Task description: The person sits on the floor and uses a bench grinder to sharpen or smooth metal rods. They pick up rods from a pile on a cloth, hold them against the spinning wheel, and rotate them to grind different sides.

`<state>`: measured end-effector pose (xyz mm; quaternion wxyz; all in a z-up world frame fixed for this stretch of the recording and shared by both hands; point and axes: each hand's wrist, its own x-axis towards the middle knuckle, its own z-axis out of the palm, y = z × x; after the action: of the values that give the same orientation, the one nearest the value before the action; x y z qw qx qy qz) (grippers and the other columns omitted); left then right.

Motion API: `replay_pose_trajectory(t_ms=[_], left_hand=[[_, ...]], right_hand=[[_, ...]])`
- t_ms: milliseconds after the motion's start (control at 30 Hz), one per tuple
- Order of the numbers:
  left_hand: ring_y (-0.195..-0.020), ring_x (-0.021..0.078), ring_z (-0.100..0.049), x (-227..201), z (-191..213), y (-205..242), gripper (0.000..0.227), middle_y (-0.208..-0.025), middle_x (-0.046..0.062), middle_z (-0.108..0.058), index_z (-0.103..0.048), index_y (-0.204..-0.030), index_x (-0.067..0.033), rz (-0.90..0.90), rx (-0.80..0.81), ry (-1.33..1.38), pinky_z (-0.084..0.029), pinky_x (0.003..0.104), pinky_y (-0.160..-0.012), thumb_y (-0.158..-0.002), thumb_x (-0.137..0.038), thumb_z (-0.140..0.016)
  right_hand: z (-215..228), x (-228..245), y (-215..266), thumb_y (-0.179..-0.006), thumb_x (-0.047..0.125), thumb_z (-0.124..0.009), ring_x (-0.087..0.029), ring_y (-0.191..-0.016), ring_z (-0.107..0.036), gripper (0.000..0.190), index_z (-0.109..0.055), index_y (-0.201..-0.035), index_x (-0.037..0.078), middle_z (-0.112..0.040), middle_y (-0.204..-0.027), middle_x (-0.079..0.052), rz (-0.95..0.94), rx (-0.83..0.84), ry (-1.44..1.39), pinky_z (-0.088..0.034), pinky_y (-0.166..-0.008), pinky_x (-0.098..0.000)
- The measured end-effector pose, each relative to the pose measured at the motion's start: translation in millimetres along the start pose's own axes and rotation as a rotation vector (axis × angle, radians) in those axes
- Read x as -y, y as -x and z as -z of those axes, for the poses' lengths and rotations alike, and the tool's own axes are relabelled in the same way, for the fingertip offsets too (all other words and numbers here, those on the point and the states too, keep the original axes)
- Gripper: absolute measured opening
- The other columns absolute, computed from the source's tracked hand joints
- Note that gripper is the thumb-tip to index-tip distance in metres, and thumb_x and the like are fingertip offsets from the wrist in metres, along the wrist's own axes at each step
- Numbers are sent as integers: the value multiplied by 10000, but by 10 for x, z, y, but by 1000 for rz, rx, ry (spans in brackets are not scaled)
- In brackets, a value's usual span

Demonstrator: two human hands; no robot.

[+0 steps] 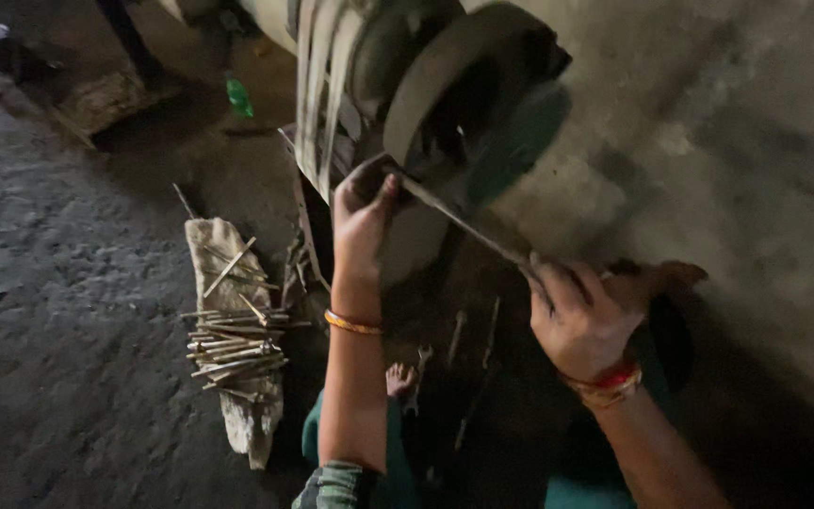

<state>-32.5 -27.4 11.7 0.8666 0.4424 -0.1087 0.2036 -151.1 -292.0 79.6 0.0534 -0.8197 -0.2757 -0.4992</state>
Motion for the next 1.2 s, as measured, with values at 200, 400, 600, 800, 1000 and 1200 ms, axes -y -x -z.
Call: replay_pose_trajectory(t_ms=[200, 400, 600, 800, 1000, 1200], left_hand=[[-912, 132, -681, 49, 242, 344, 208, -1024, 40, -740, -724, -1167, 22, 68, 151, -72, -584, 284, -816, -972, -37, -766], [-743, 167, -698, 7, 368, 705, 104, -904, 66, -734, -699, -1078, -10, 239, 212, 153, -567, 314, -672, -981, -23, -734], [-743, 160, -657, 86, 536, 839, 71, -896, 56, -710, -707, -1080, -18, 175, 280, 200, -521, 291, -668, -1014, -35, -727], [-742, 119, -632, 327, 544, 694, 124, -897, 18, -697, -711, -1076, -35, 131, 142, 52, -525, 268, -658, -959, -21, -747], [-795, 95, -646, 364, 473, 441, 158, -932, 6, -702, -712, -1121, -24, 49, 65, 142, -538, 255, -699, -966, 2, -719], [-770, 94, -648, 275, 265, 133, 163, -925, -1, -704, -699, -1124, -22, -46, -107, 109, -537, 254, -664, -965, 15, -708]], right_hand=[[608, 254, 48, -960, 175, -863, -273, -862, -716, 176, -786, -1074, 65, -744, -998, -98, -57, 170, -25, -609, -749, -388], [1044, 406, 76, -980, 173, -880, -250, -901, -728, 232, -781, -1149, 50, -745, -992, -94, 131, 194, -28, -620, -747, -383], [1056, 475, 147, -936, 190, -869, -263, -866, -731, 280, -769, -1142, 30, -744, -974, -112, 195, 223, -46, -602, -687, -366], [740, 256, 230, -918, 136, -845, -335, -904, -732, 262, -725, -1117, 17, -741, -1021, -158, -126, 141, -322, -599, -760, -415], [-75, -5, 425, -947, 152, -797, -305, -833, -713, 251, -716, -1122, -9, -735, -1015, -173, -303, -89, -516, -572, -704, -384], [-734, -302, 488, -972, 199, -753, -174, -586, -650, 204, -754, -1037, 6, -746, -820, -103, -415, -225, -569, -492, -549, -318]])
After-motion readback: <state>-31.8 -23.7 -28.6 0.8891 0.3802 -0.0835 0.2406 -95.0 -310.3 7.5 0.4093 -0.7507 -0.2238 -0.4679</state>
